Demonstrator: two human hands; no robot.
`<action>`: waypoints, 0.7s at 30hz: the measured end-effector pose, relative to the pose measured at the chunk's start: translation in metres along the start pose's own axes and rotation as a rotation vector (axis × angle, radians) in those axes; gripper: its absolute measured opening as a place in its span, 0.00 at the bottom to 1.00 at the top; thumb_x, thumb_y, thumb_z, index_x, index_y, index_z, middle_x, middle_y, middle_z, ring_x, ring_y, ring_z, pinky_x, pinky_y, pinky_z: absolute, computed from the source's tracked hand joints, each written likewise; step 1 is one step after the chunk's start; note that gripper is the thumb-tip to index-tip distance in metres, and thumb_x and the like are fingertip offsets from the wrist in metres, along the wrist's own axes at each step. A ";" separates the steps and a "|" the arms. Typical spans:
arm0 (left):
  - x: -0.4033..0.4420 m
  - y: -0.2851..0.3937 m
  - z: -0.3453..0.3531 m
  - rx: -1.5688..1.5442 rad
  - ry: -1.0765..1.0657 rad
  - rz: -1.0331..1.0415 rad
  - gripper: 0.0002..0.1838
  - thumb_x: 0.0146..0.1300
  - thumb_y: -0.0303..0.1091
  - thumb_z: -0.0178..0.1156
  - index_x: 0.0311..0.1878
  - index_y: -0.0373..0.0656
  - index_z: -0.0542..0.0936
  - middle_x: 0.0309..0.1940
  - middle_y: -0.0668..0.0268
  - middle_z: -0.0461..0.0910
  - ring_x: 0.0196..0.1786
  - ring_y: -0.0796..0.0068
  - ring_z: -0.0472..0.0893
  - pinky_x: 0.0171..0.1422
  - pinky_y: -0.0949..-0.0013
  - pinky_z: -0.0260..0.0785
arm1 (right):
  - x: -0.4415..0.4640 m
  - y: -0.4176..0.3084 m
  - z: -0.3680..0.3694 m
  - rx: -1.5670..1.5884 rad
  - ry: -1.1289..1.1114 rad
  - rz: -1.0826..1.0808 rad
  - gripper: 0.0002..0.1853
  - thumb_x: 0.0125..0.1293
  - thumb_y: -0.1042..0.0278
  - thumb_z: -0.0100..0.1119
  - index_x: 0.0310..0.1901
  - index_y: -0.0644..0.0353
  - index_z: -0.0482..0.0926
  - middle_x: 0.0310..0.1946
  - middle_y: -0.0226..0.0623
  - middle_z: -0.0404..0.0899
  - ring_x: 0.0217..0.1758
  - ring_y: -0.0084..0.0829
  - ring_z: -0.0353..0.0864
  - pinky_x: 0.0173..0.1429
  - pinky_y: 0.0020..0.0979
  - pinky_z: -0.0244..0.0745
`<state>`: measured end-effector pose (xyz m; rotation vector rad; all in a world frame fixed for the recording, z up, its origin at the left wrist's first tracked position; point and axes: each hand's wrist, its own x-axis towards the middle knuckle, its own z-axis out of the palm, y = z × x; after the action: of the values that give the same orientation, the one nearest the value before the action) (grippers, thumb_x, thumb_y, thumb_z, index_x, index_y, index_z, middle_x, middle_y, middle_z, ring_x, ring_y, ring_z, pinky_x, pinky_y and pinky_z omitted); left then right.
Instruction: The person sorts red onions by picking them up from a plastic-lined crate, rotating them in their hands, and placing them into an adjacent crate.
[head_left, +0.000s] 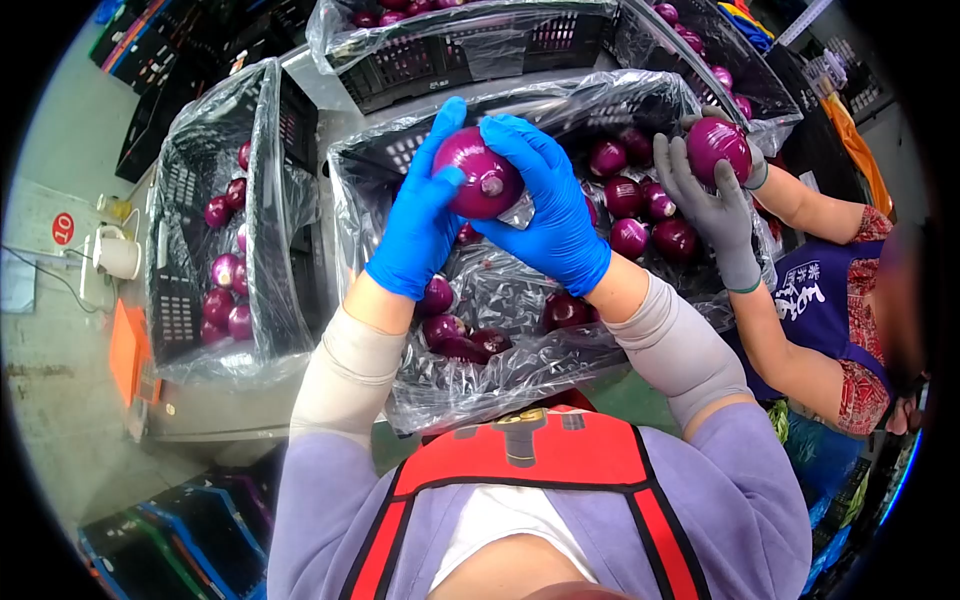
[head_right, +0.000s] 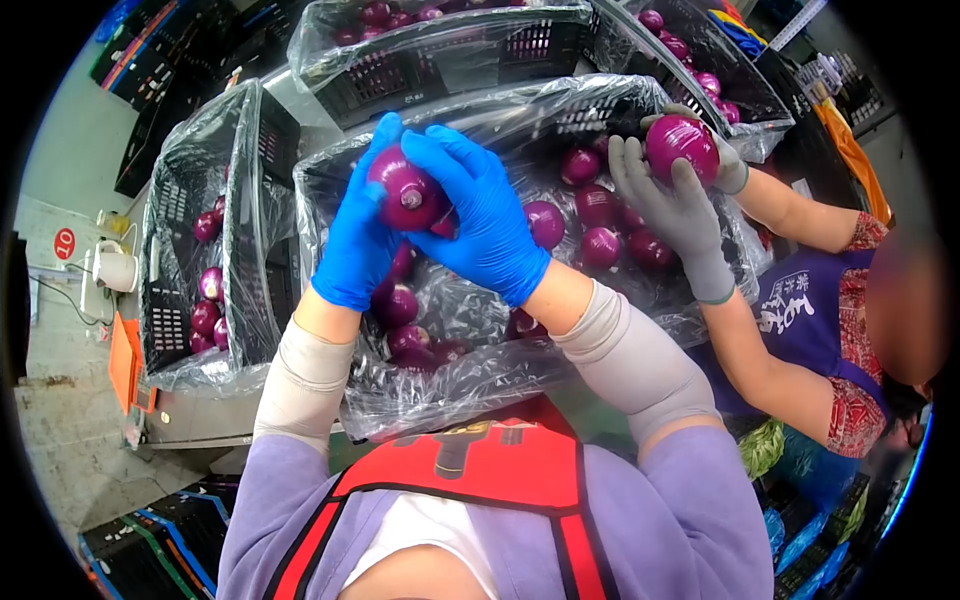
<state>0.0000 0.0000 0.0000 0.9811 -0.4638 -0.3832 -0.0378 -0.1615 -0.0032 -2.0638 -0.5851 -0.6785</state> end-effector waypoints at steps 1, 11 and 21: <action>0.001 0.001 -0.001 -0.187 0.020 -0.045 0.41 0.63 0.47 0.58 0.73 0.46 0.51 0.70 0.61 0.57 0.68 0.61 0.64 0.69 0.55 0.62 | 0.001 0.001 0.000 0.045 0.018 -0.034 0.45 0.44 0.71 0.75 0.66 0.49 0.62 0.66 0.42 0.61 0.70 0.46 0.59 0.72 0.40 0.56; -0.005 -0.001 0.004 -0.289 0.031 -0.149 0.37 0.63 0.51 0.54 0.68 0.37 0.58 0.63 0.51 0.66 0.65 0.55 0.68 0.70 0.53 0.62 | 0.007 -0.006 -0.007 0.614 -0.064 0.104 0.47 0.51 0.75 0.70 0.71 0.58 0.54 0.70 0.40 0.56 0.72 0.35 0.57 0.73 0.36 0.53; -0.007 0.005 0.003 -0.245 0.014 -0.186 0.46 0.49 0.34 0.70 0.71 0.44 0.56 0.63 0.57 0.65 0.64 0.60 0.70 0.66 0.55 0.67 | 0.000 -0.004 -0.006 0.953 0.042 0.327 0.29 0.65 0.71 0.55 0.67 0.62 0.62 0.68 0.39 0.60 0.71 0.31 0.58 0.73 0.33 0.52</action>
<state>-0.0072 0.0039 0.0041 0.7902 -0.3046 -0.5860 -0.0418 -0.1649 0.0022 -1.1980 -0.4099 -0.1716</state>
